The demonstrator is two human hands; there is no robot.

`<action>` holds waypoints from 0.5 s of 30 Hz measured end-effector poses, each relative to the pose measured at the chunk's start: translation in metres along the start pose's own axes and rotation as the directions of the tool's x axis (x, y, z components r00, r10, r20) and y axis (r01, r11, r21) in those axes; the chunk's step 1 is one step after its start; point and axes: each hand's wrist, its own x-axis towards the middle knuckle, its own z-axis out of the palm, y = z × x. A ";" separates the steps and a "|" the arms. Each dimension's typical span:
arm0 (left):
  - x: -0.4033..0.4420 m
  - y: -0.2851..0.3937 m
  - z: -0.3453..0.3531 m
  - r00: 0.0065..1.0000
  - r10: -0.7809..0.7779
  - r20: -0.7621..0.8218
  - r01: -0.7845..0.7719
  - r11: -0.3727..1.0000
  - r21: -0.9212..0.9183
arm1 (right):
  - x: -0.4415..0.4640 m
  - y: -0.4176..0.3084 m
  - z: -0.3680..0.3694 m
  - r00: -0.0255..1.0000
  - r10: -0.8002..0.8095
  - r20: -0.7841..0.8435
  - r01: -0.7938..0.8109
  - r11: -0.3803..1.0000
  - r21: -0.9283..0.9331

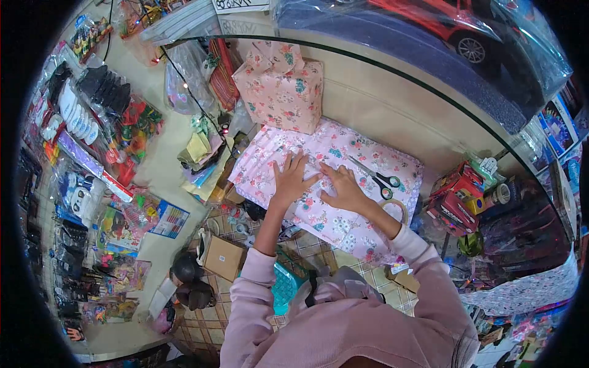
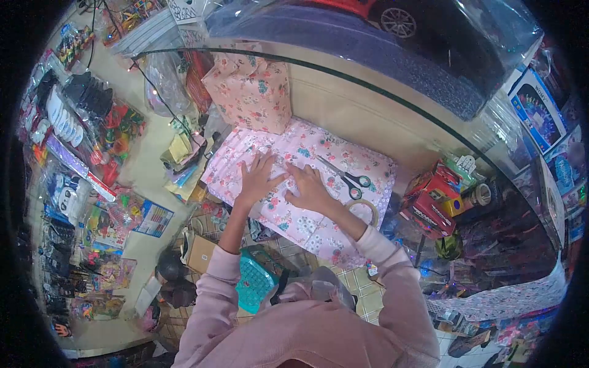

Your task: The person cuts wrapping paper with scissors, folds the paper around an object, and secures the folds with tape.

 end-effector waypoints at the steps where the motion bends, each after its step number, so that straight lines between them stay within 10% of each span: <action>1: 0.000 -0.001 0.001 1.000 0.000 -0.002 0.000 1.000 0.004 | 0.002 -0.002 -0.004 1.000 0.014 0.023 -0.014 1.000 -0.016; 15: 0.000 0.001 -0.002 1.000 -0.004 0.012 0.004 1.000 0.024 | -0.007 0.000 -0.017 0.998 -0.050 0.050 0.050 0.999 -0.004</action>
